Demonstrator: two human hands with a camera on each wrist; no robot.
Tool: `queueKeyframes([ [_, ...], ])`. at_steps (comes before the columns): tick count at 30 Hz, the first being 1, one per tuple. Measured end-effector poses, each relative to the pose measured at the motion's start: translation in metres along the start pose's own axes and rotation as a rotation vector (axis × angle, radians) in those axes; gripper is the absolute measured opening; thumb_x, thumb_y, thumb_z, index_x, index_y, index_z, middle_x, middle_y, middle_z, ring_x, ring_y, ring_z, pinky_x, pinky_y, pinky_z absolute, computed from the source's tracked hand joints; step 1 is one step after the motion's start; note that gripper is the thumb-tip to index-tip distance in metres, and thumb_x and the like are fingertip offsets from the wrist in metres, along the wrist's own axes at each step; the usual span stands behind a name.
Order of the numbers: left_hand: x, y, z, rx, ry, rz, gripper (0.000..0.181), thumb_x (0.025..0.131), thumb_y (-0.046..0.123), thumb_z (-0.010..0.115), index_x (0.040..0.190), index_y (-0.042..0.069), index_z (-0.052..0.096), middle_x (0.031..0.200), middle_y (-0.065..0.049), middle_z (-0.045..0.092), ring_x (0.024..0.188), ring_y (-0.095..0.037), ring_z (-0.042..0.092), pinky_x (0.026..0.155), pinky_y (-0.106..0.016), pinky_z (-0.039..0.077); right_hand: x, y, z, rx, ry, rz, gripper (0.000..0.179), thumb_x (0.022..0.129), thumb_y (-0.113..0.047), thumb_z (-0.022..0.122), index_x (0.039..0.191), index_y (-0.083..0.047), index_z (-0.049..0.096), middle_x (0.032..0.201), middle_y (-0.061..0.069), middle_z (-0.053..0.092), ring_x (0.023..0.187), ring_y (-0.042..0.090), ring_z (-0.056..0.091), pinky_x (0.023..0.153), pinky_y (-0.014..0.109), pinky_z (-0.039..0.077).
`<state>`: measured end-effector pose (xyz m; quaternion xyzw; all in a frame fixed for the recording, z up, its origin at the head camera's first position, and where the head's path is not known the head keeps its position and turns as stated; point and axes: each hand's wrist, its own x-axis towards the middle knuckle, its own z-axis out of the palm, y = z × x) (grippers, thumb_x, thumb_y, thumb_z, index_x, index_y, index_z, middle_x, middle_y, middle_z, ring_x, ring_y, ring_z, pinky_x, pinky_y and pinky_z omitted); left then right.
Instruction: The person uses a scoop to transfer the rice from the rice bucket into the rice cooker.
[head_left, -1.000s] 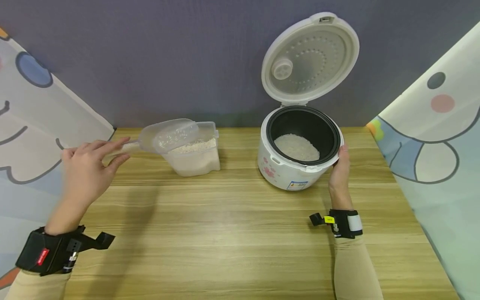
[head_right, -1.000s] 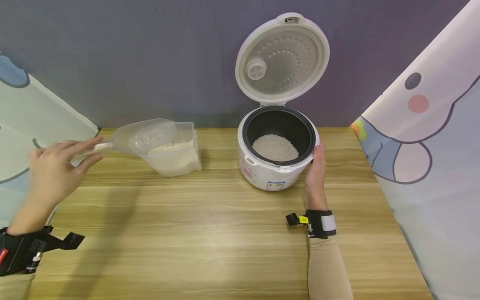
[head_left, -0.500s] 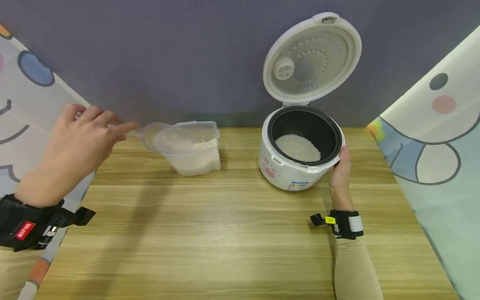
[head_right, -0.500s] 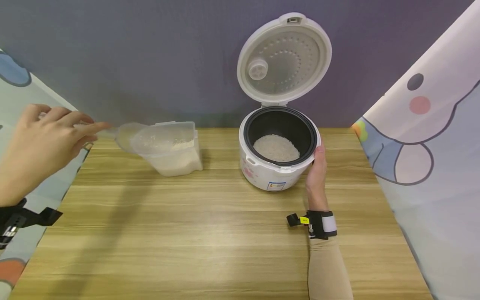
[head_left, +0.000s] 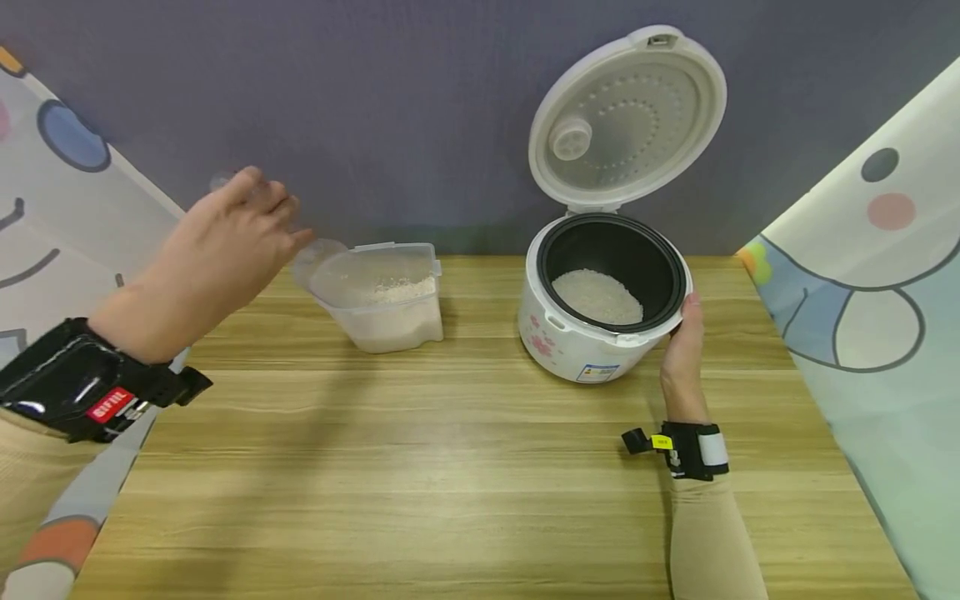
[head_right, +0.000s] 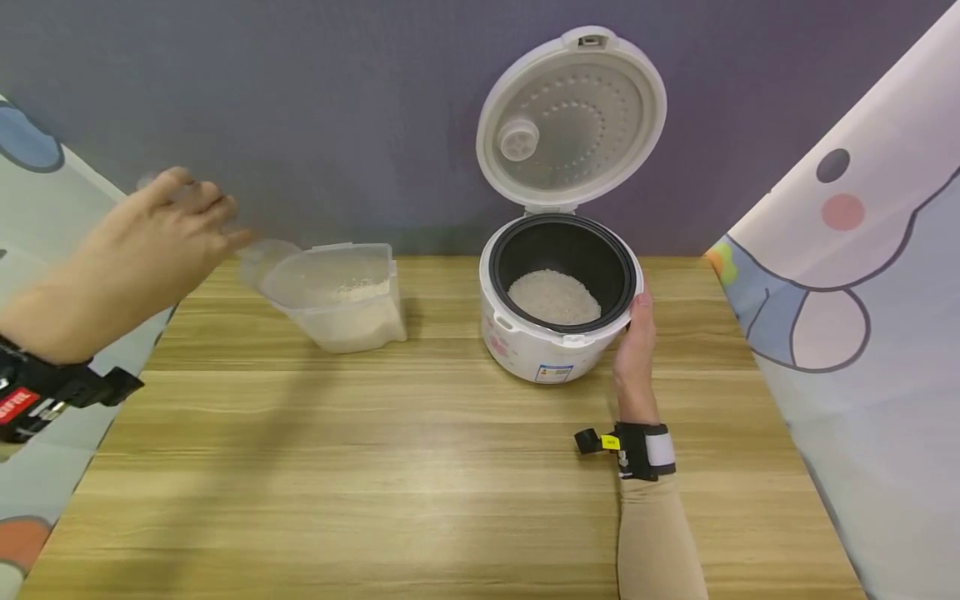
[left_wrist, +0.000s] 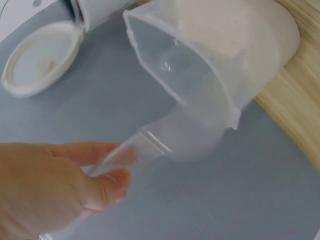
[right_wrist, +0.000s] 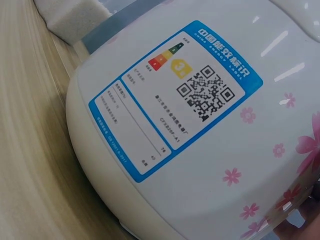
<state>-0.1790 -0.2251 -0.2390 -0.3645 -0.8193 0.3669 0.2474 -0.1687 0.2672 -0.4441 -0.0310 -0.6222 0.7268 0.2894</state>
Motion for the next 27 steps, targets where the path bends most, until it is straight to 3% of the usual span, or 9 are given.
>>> queueKeyframes([
  [3,0.015,0.010,-0.002,0.101,0.026,0.035,0.025,0.081,-0.010,0.071,0.069,0.007,0.058,0.083,-0.018,0.065,0.088,-0.033,0.054,0.098,-0.045,0.035,0.000,0.000,0.000,0.001,0.004,0.005,0.050,0.112,-0.029,0.031,0.149,-0.004,0.053,0.147,0.004,0.056,0.140,0.018,0.045,0.115,0.022,0.031],
  [6,0.028,0.022,-0.004,0.202,0.033,0.057,0.018,0.082,-0.009,0.068,0.070,0.003,0.064,0.079,-0.018,0.066,0.091,-0.032,0.056,0.104,-0.043,0.033,0.000,0.000,0.000,0.001,0.005,0.008,0.049,0.112,-0.030,0.031,0.148,-0.005,0.055,0.144,0.002,0.058,0.139,0.017,0.045,0.115,0.022,0.032],
  [10,0.039,0.034,-0.008,0.306,-0.016,0.077,0.006,0.084,-0.002,0.068,0.079,-0.003,0.071,0.086,-0.020,0.070,0.095,-0.032,0.058,0.104,-0.041,0.030,0.000,0.000,0.000,-0.001,-0.007,-0.004,0.049,0.112,-0.030,0.031,0.148,-0.007,0.055,0.142,0.001,0.058,0.138,0.018,0.046,0.114,0.022,0.032],
  [12,0.044,0.039,-0.009,0.323,-0.056,0.086,0.009,0.085,0.002,0.069,0.081,-0.005,0.072,0.089,-0.020,0.072,0.095,-0.031,0.059,0.103,-0.040,0.030,0.000,-0.001,0.001,0.004,-0.005,-0.010,0.048,0.112,-0.030,0.032,0.146,-0.007,0.057,0.140,0.001,0.059,0.137,0.018,0.046,0.113,0.023,0.033],
  [20,0.051,0.049,-0.006,0.270,-0.218,0.083,0.010,0.083,0.009,0.077,0.079,0.002,0.072,0.099,-0.015,0.074,0.109,-0.031,0.059,0.106,-0.040,0.027,-0.001,0.000,0.002,0.027,0.022,-0.005,0.048,0.111,-0.029,0.033,0.145,-0.005,0.057,0.138,-0.001,0.061,0.136,0.018,0.047,0.113,0.022,0.033],
  [23,0.050,0.050,-0.001,0.219,-0.220,0.059,0.006,0.085,0.008,0.076,0.080,0.006,0.074,0.105,-0.014,0.076,0.112,-0.030,0.060,0.108,-0.040,0.027,0.000,0.000,0.002,0.024,0.023,-0.001,0.049,0.111,-0.029,0.033,0.146,-0.004,0.056,0.140,0.000,0.060,0.137,0.018,0.047,0.114,0.022,0.033],
  [27,0.048,0.051,0.007,0.166,-0.200,0.040,0.008,0.088,0.006,0.073,0.080,0.007,0.074,0.107,-0.016,0.076,0.102,-0.031,0.063,0.106,-0.042,0.030,0.001,0.000,0.001,0.019,0.010,0.001,0.049,0.112,-0.029,0.032,0.148,-0.004,0.054,0.143,0.002,0.059,0.139,0.018,0.045,0.115,0.022,0.032],
])
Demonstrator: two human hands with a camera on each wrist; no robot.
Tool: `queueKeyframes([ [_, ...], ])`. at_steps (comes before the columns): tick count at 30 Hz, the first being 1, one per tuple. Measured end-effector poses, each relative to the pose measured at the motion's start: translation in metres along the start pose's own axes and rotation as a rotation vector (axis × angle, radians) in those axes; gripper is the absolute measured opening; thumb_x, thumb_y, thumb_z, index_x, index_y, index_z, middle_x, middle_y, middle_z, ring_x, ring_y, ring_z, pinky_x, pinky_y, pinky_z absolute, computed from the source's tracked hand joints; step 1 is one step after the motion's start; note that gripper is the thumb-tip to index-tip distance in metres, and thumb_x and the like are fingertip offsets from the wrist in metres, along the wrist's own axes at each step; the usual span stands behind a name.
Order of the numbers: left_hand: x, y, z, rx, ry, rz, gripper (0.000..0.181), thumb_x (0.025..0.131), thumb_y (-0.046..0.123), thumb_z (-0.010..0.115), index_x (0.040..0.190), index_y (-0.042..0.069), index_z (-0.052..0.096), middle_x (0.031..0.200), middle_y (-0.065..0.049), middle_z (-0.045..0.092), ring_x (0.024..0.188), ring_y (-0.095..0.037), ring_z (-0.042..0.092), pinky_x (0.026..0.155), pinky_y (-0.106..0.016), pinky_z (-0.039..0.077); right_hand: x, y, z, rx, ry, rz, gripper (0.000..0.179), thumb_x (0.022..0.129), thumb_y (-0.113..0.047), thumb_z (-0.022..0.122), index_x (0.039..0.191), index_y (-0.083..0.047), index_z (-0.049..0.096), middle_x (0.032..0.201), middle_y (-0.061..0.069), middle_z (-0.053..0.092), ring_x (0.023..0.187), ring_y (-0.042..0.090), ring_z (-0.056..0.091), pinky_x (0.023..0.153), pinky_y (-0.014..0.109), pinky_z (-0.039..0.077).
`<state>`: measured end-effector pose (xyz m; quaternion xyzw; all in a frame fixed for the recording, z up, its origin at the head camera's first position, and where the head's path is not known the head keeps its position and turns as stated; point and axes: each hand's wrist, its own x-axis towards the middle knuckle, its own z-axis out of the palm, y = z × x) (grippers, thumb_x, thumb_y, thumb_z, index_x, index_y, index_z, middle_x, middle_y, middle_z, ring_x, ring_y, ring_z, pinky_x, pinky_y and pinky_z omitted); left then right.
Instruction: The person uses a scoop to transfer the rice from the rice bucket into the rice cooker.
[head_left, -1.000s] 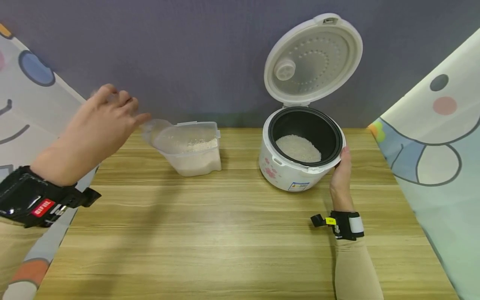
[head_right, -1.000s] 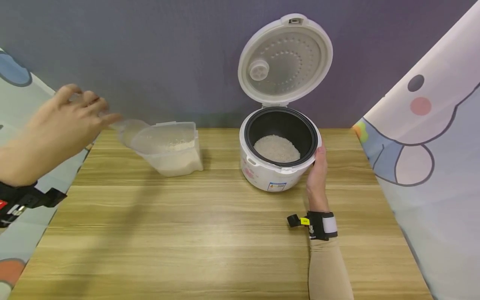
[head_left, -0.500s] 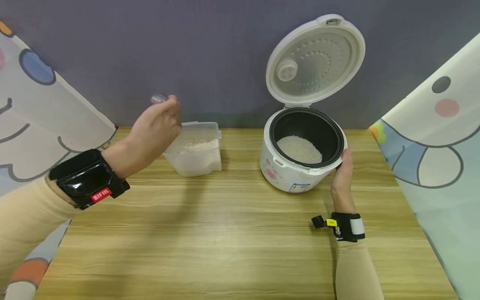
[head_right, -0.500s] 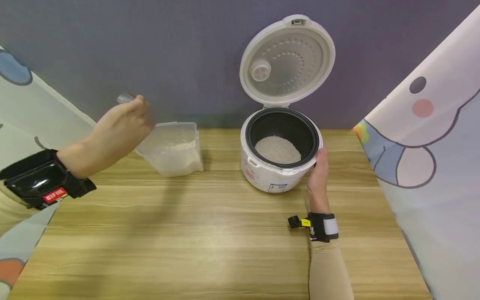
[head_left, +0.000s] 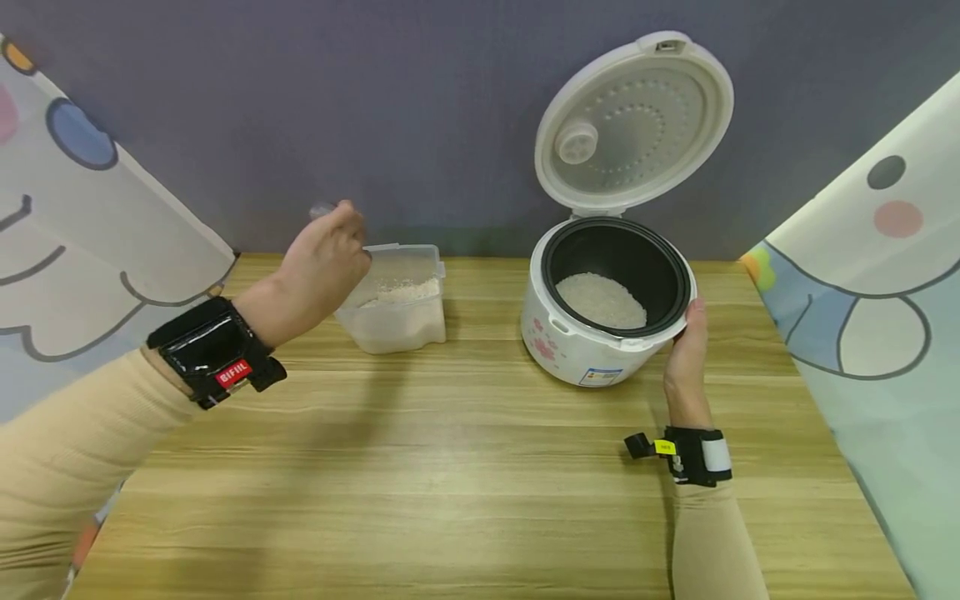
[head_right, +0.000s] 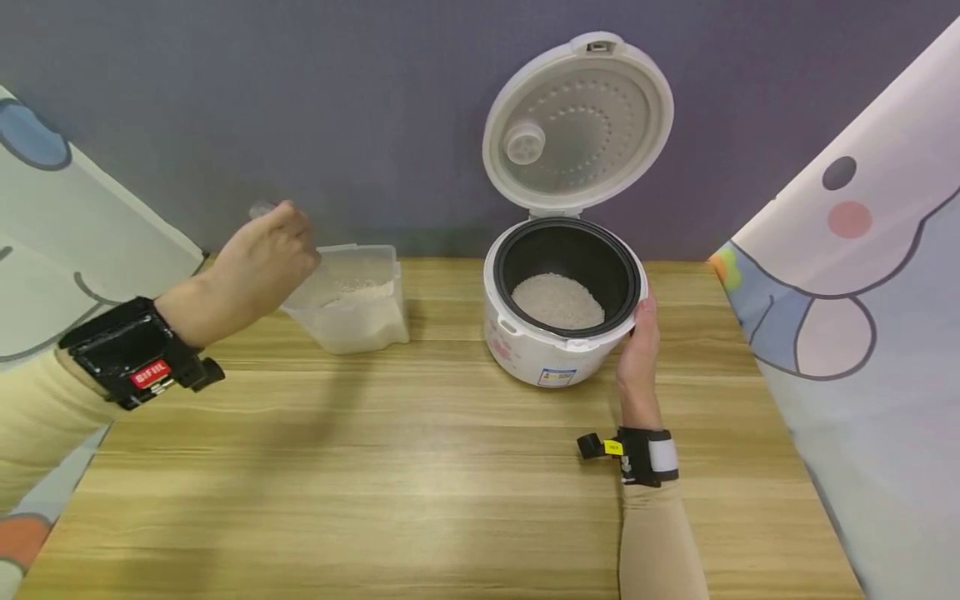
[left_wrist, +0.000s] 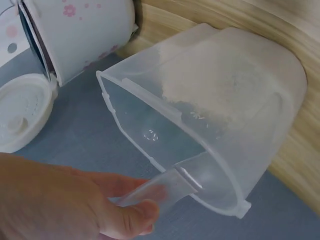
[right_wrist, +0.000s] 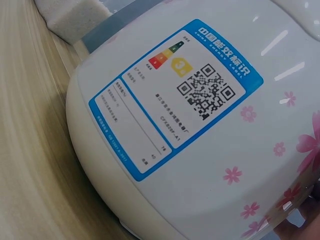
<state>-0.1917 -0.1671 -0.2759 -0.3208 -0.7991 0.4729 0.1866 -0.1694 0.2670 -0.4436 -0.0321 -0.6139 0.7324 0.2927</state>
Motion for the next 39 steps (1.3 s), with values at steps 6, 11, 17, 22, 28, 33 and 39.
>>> queueKeyframes([
  [6,-0.003,0.003,0.015,-0.091,0.039,-0.025,0.011,0.085,0.002,0.076,0.078,0.009,0.070,0.095,-0.016,0.074,0.091,-0.030,0.060,0.099,-0.044,0.034,0.000,-0.001,0.000,0.005,-0.010,-0.009,0.049,0.112,-0.030,0.032,0.148,-0.006,0.054,0.144,0.002,0.057,0.139,0.018,0.045,0.114,0.022,0.032],
  [11,-0.011,0.005,0.024,-0.221,-0.015,-0.040,0.012,0.085,0.002,0.078,0.088,0.009,0.069,0.090,-0.015,0.070,0.095,-0.034,0.059,0.098,-0.048,0.033,0.000,-0.001,0.000,-0.010,-0.023,-0.014,0.050,0.111,-0.029,0.031,0.149,-0.006,0.054,0.145,0.003,0.057,0.140,0.018,0.045,0.115,0.023,0.032],
  [17,-0.017,0.005,0.028,-0.320,-0.029,-0.064,0.013,0.085,-0.002,0.076,0.092,0.009,0.070,0.090,-0.016,0.068,0.098,-0.036,0.058,0.099,-0.051,0.034,-0.001,-0.001,0.001,-0.002,-0.021,-0.007,0.051,0.111,-0.030,0.030,0.149,-0.006,0.054,0.145,0.003,0.056,0.139,0.018,0.045,0.115,0.022,0.032],
  [22,-0.023,0.004,0.036,-0.406,-0.092,-0.099,0.025,0.087,-0.003,0.075,0.108,0.010,0.074,0.093,-0.019,0.067,0.098,-0.038,0.057,0.098,-0.053,0.035,-0.001,0.000,0.002,-0.004,-0.016,-0.012,0.050,0.111,-0.030,0.030,0.147,-0.007,0.055,0.142,0.001,0.058,0.136,0.018,0.047,0.112,0.021,0.034],
  [28,-0.025,0.003,0.040,-0.446,-0.088,-0.119,0.026,0.089,-0.005,0.072,0.110,0.010,0.075,0.091,-0.019,0.066,0.087,-0.035,0.052,0.093,-0.051,0.033,-0.001,0.001,0.002,-0.006,0.004,0.001,0.049,0.111,-0.031,0.031,0.145,-0.006,0.058,0.136,0.000,0.061,0.132,0.018,0.049,0.110,0.020,0.035],
  [33,-0.026,-0.002,0.047,-0.613,-0.159,-0.132,0.040,0.084,-0.002,0.079,0.121,0.013,0.074,0.101,-0.019,0.068,0.094,-0.037,0.053,0.099,-0.057,0.031,-0.001,0.000,0.001,0.000,0.005,0.000,0.050,0.111,-0.031,0.031,0.145,-0.005,0.057,0.138,0.002,0.060,0.133,0.019,0.049,0.110,0.020,0.035],
  [39,-0.031,-0.002,0.055,-0.747,-0.163,-0.159,0.048,0.082,-0.007,0.076,0.126,0.013,0.073,0.104,-0.019,0.069,0.099,-0.040,0.055,0.103,-0.062,0.028,-0.001,0.001,0.000,-0.004,-0.006,-0.010,0.051,0.111,-0.030,0.030,0.148,-0.005,0.055,0.143,0.004,0.058,0.137,0.018,0.047,0.113,0.021,0.033],
])
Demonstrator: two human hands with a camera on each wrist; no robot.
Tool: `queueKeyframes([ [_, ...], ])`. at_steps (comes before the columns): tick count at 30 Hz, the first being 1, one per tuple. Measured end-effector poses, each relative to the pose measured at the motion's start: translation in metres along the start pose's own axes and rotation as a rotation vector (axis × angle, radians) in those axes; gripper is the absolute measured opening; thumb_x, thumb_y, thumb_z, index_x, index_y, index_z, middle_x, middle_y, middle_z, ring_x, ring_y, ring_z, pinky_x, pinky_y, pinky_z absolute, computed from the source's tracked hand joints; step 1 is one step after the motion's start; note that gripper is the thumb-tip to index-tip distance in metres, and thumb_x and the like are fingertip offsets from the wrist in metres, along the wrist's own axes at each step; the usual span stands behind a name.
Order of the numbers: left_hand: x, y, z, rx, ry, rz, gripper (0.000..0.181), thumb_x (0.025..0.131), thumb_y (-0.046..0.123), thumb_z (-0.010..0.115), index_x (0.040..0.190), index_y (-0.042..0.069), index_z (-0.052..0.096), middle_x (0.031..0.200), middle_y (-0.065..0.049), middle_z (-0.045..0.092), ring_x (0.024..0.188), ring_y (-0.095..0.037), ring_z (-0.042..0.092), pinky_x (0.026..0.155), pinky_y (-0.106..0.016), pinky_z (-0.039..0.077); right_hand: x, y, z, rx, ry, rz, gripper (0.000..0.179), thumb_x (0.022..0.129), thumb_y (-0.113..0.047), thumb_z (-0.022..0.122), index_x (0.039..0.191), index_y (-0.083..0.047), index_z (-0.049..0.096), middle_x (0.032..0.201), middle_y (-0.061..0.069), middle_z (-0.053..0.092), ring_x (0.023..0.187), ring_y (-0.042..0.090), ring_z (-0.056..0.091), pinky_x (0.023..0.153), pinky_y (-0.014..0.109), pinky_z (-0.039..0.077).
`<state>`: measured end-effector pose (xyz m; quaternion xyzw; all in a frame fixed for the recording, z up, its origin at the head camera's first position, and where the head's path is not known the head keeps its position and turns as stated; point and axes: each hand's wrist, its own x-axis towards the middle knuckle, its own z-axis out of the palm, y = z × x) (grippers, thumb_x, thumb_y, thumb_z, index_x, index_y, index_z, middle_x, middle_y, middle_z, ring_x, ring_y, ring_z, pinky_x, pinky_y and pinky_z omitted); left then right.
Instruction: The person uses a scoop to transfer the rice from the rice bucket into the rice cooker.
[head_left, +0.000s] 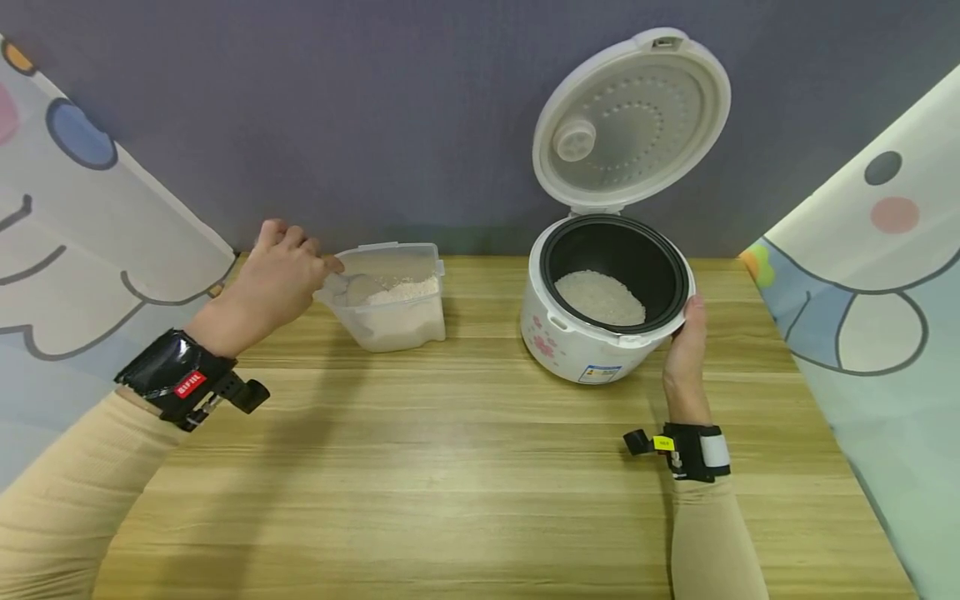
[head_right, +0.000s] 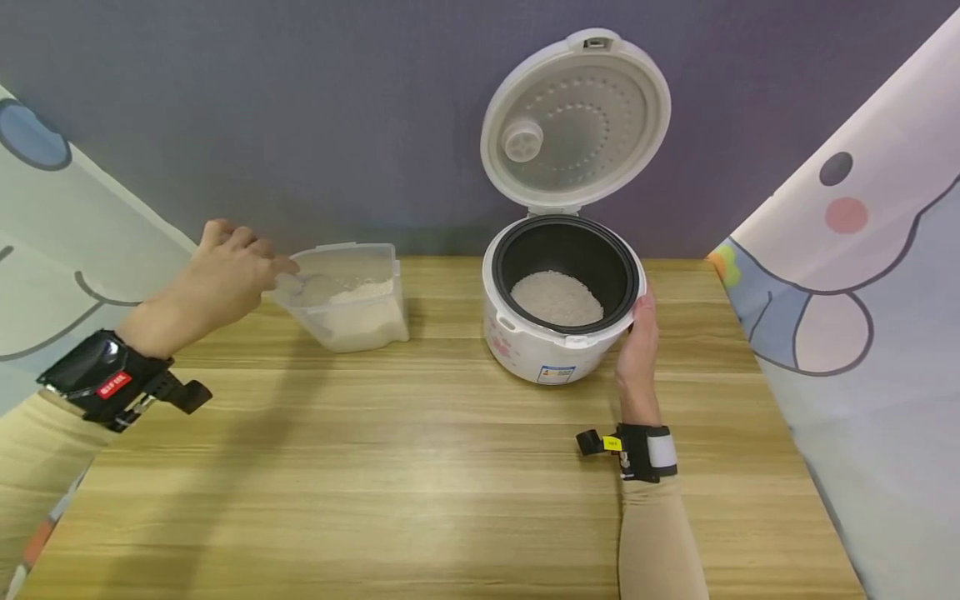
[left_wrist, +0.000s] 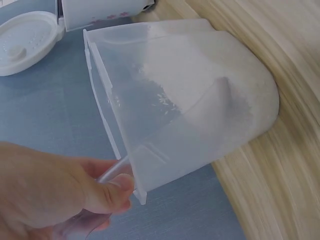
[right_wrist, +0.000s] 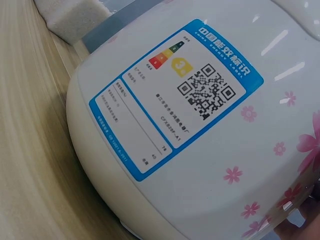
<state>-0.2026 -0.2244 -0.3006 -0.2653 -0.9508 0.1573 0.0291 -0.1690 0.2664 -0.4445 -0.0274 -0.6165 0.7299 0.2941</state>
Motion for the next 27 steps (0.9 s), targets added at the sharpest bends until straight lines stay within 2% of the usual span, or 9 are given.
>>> queueKeyframes([
  [6,0.001,0.001,0.001,0.006,-0.006,-0.017,0.046,0.086,-0.007,0.072,0.127,0.013,0.074,0.103,-0.019,0.070,0.099,-0.039,0.055,0.104,-0.062,0.028,-0.001,0.000,-0.001,-0.010,0.009,0.010,0.050,0.111,-0.029,0.030,0.147,-0.005,0.055,0.142,0.004,0.058,0.136,0.019,0.047,0.112,0.021,0.033],
  [13,0.001,-0.001,0.000,-0.073,-0.038,-0.038,0.044,0.087,-0.002,0.076,0.129,0.013,0.072,0.108,-0.020,0.069,0.106,-0.042,0.053,0.106,-0.064,0.024,0.000,-0.001,-0.001,-0.027,0.005,0.012,0.050,0.111,-0.029,0.030,0.148,-0.005,0.053,0.146,0.006,0.055,0.138,0.020,0.044,0.111,0.021,0.032],
  [21,0.002,-0.004,0.000,-0.078,-0.051,-0.043,0.044,0.087,0.000,0.076,0.129,0.013,0.072,0.108,-0.019,0.070,0.107,-0.043,0.054,0.104,-0.065,0.024,-0.001,0.000,-0.001,-0.045,-0.011,-0.005,0.050,0.111,-0.030,0.031,0.148,-0.006,0.054,0.142,0.002,0.057,0.136,0.019,0.046,0.111,0.025,0.033],
  [27,0.003,-0.010,-0.003,-0.102,-0.050,-0.051,0.042,0.090,0.002,0.076,0.130,0.014,0.071,0.113,-0.022,0.069,0.108,-0.043,0.053,0.102,-0.065,0.023,0.001,-0.001,-0.001,-0.029,-0.010,-0.005,0.050,0.112,-0.029,0.031,0.150,-0.005,0.052,0.145,0.004,0.056,0.140,0.019,0.044,0.116,0.024,0.031],
])
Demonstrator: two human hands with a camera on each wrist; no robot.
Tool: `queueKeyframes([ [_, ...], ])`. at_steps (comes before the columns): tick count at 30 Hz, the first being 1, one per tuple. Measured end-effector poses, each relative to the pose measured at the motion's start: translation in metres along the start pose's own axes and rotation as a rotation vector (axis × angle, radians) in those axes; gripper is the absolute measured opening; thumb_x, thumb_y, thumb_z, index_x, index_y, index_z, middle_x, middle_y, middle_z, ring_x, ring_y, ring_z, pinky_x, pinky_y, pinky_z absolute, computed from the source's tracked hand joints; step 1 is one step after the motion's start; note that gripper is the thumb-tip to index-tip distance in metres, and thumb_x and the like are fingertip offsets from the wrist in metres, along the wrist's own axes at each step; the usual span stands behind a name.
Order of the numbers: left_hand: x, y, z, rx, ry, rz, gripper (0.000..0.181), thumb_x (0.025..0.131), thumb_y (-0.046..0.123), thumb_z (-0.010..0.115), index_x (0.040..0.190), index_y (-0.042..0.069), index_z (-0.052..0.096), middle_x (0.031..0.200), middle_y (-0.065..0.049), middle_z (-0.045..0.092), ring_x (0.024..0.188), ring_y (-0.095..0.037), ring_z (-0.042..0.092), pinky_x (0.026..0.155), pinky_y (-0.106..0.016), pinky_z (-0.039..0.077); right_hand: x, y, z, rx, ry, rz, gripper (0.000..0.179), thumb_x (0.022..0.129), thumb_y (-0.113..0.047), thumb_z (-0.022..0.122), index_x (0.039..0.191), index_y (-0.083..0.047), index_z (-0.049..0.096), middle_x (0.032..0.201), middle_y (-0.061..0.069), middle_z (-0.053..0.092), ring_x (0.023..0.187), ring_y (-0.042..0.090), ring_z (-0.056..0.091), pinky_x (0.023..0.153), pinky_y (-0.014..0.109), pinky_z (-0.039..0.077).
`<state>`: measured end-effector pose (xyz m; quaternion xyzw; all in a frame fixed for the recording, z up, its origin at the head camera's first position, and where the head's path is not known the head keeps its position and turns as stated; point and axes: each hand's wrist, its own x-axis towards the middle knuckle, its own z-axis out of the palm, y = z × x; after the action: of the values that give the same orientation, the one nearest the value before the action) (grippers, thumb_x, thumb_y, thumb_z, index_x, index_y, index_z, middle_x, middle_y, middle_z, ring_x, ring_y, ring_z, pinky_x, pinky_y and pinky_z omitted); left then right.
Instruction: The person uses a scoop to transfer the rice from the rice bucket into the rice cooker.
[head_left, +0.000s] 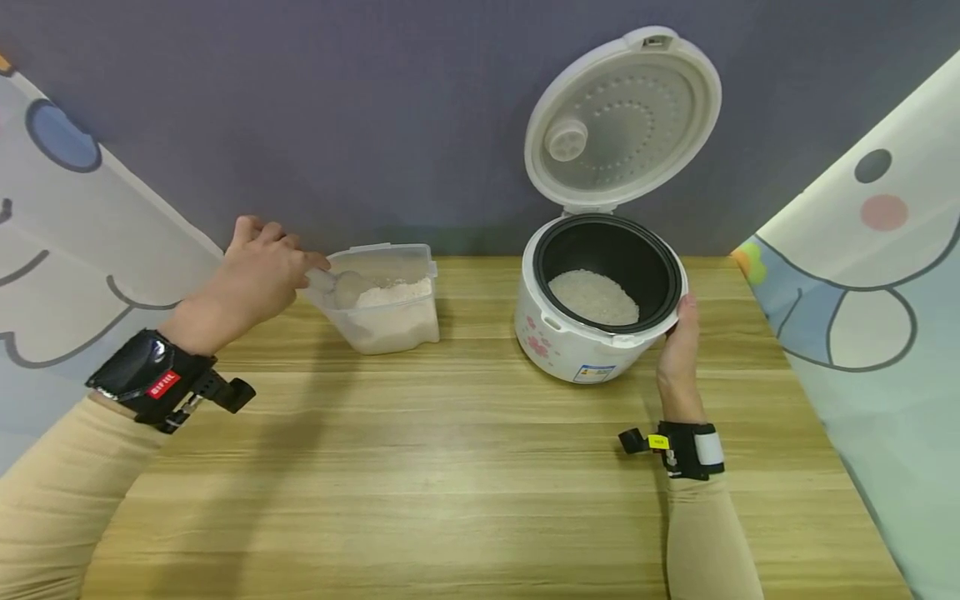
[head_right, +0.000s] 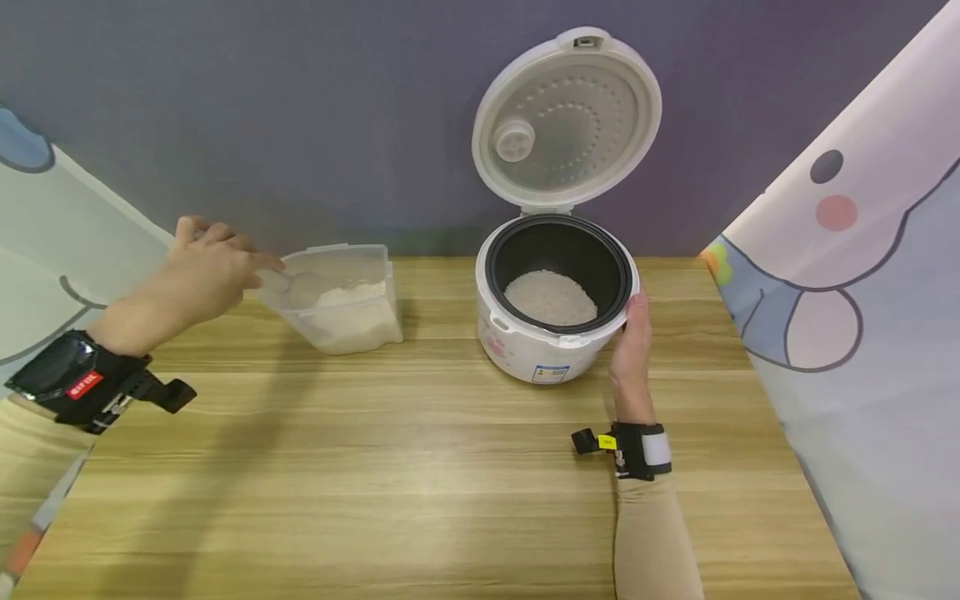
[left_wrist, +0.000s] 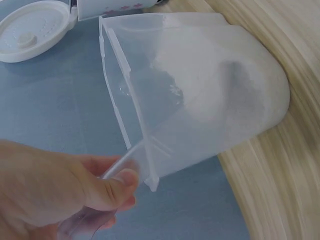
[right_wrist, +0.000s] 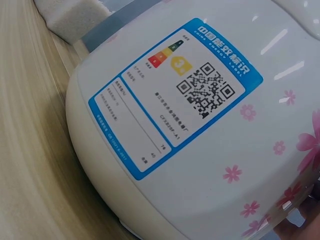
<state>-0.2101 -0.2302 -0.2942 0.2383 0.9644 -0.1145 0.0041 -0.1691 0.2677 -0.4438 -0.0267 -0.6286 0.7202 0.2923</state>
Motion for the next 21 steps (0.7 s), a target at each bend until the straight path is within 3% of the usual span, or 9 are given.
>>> queueKeyframes([
  [5,-0.004,-0.003,0.002,-0.026,0.005,-0.010,0.039,0.093,0.004,0.073,0.131,0.014,0.071,0.111,-0.022,0.068,0.107,-0.042,0.051,0.101,-0.064,0.023,-0.001,0.001,0.001,-0.001,-0.003,0.011,0.050,0.112,-0.030,0.031,0.151,-0.005,0.051,0.148,0.006,0.055,0.142,0.019,0.043,0.117,0.024,0.030],
  [11,-0.009,-0.013,0.004,-0.107,0.014,-0.050,0.040,0.094,0.005,0.071,0.132,0.015,0.070,0.123,-0.025,0.067,0.099,-0.037,0.049,0.099,-0.067,0.020,-0.001,0.001,0.000,-0.018,0.009,0.016,0.050,0.112,-0.030,0.031,0.150,-0.004,0.052,0.146,0.005,0.056,0.140,0.018,0.045,0.115,0.023,0.031],
  [21,-0.021,-0.023,0.018,-0.295,0.165,-0.056,0.043,0.091,0.005,0.076,0.132,0.016,0.071,0.118,-0.029,0.069,0.096,-0.043,0.054,0.092,-0.066,0.021,-0.001,0.001,0.000,0.001,0.013,0.005,0.049,0.112,-0.029,0.032,0.148,-0.004,0.054,0.144,0.004,0.057,0.138,0.019,0.046,0.114,0.023,0.032],
])
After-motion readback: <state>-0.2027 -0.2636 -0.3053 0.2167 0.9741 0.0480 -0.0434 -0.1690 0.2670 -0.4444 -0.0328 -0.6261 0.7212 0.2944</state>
